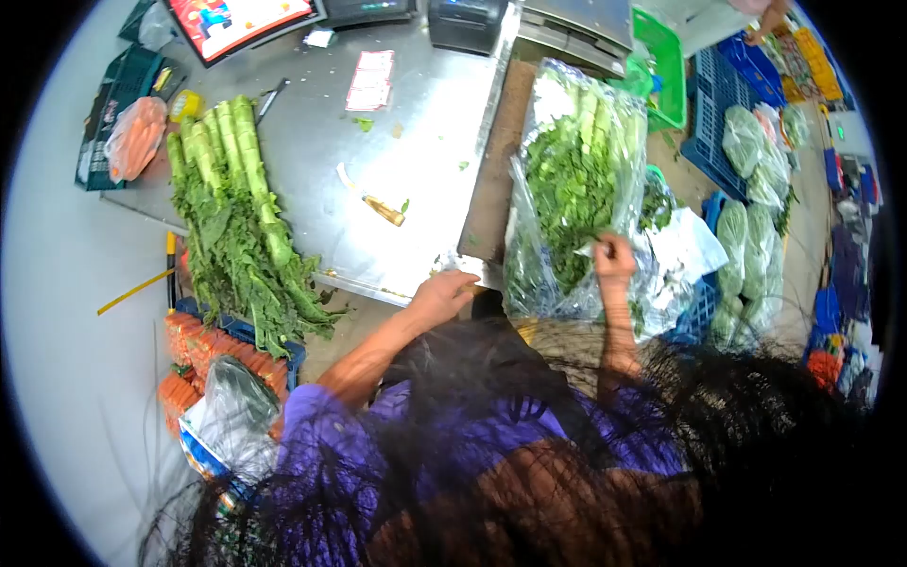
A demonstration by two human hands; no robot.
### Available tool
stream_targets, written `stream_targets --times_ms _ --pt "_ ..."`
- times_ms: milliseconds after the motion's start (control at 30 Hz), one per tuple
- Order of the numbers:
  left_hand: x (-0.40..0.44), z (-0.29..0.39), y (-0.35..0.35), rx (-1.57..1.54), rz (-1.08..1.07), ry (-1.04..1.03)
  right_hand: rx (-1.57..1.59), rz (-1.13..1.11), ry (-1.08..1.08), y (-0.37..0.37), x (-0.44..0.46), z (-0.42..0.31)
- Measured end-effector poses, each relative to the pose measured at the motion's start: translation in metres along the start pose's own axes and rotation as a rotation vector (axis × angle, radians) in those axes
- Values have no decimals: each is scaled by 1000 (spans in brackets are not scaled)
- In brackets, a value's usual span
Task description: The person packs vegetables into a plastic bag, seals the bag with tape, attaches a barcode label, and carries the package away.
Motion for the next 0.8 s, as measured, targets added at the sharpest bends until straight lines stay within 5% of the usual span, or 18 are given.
stream_targets --times_ms 200,333,400,433,600,800 --pt "-3 3 6 39 87 -52 -151 276 213 141 35 1" --pt "-9 5 12 31 86 20 -499 304 0 230 60 114" --pt "-12 3 16 53 92 48 -900 90 -217 248 56 195" --pt "-15 3 18 59 116 44 -1050 -184 -500 244 44 247" --pt "-38 -1 42 27 204 144 -539 -2 -482 172 31 195" --pt "-57 -10 71 89 241 134 -555 -180 -264 63 22 107"
Point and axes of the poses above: each hand's wrist, its own x-axis towards the middle knuckle, its own y-axis out of the back of the hand, z = x × y, the point moved 10 cm from there along x, towards the middle knuckle, and after that the axes turned 5 degrees about z, right-handed, at the moved point
